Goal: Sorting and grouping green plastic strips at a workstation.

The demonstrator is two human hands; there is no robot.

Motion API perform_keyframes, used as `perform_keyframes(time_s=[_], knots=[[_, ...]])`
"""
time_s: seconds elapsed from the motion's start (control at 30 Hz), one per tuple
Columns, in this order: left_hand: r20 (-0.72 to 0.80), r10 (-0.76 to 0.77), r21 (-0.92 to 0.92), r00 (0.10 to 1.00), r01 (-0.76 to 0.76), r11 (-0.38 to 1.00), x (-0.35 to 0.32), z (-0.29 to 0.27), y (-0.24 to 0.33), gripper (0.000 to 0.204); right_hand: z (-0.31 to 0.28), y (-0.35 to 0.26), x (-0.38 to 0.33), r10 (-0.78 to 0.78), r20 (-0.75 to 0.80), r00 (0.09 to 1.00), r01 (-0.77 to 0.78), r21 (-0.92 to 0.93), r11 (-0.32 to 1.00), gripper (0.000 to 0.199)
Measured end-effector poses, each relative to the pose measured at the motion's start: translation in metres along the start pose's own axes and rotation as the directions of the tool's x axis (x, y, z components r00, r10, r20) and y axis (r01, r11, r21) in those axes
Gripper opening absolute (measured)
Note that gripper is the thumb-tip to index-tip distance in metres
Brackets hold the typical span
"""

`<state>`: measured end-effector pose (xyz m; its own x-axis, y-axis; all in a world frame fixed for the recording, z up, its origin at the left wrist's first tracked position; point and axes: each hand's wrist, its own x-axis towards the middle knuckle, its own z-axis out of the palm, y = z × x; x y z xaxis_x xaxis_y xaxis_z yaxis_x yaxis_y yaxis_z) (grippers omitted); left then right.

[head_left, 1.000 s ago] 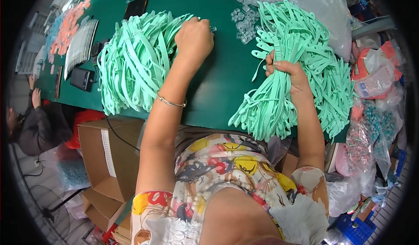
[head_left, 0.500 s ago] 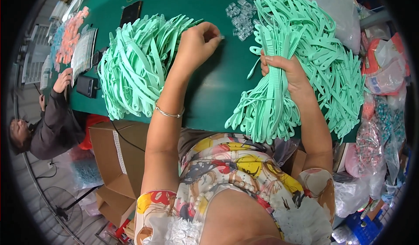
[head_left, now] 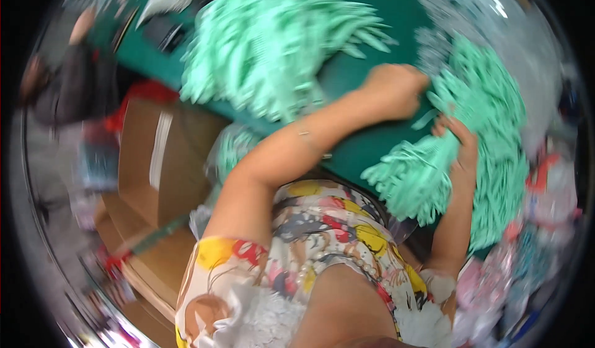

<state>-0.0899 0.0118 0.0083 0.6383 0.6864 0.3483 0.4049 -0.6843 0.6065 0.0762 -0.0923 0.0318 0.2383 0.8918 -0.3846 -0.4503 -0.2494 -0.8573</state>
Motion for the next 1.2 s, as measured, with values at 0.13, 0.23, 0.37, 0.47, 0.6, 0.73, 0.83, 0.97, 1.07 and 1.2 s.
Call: perform_keyframes(time_s=[0.13, 0.23, 0.37, 0.47, 0.6, 0.73, 0.83, 0.97, 1.07, 1.2], knots=[[0.158, -0.011, 0.067, 0.987, 0.000, 0.998, -0.003, 0.004, 0.005, 0.023, -0.038, 0.006, 0.007, 0.020, 0.066, 0.998, -0.023, 0.046, 0.999, 0.038], [0.115, 0.047, 0.127, 0.992, -0.062, 0.990, -0.005, 0.017, 0.002, 0.016, -0.035, 0.004, 0.010, 0.036, 0.111, 0.993, -0.032, -0.033, 0.999, 0.035], [0.112, 0.051, 0.167, 0.992, -0.070, 0.984, -0.009, 0.012, 0.010, 0.013, -0.043, 0.000, 0.019, -0.009, 0.239, 0.971, 0.023, -0.056, 0.998, 0.022], [0.154, 0.079, 0.194, 0.985, -0.108, 0.975, -0.003, 0.015, 0.008, 0.018, -0.032, 0.000, 0.016, 0.010, 0.273, 0.962, 0.006, -0.057, 0.998, 0.017], [0.098, 0.120, 0.214, 0.988, -0.139, 0.967, -0.005, 0.010, 0.009, 0.015, -0.029, -0.001, 0.016, -0.003, 0.272, 0.962, 0.025, -0.078, 0.997, 0.016], [0.132, 0.169, 0.206, 0.977, -0.193, 0.959, 0.004, 0.018, 0.008, 0.019, -0.014, 0.001, 0.010, 0.038, 0.308, 0.951, -0.003, -0.113, 0.994, 0.015], [0.175, 0.161, 0.176, 0.971, -0.191, 0.966, 0.010, 0.020, 0.007, 0.022, 0.004, 0.006, 0.003, 0.052, 0.259, 0.964, -0.020, -0.125, 0.992, 0.014], [0.225, 0.176, 0.191, 0.958, -0.221, 0.957, 0.004, 0.006, 0.010, 0.021, 0.013, 0.008, -0.007, 0.000, 0.206, 0.978, 0.034, -0.159, 0.987, 0.014], [0.238, 0.190, 0.205, 0.953, -0.240, 0.949, 0.002, 0.002, 0.011, 0.021, 0.007, 0.006, -0.006, -0.038, 0.188, 0.981, 0.081, -0.227, 0.970, 0.014], [0.193, 0.186, 0.224, 0.963, -0.228, 0.948, -0.004, 0.001, 0.006, 0.020, 0.002, 0.003, 0.005, 0.036, 0.185, 0.982, 0.013, -0.256, 0.967, 0.015]])
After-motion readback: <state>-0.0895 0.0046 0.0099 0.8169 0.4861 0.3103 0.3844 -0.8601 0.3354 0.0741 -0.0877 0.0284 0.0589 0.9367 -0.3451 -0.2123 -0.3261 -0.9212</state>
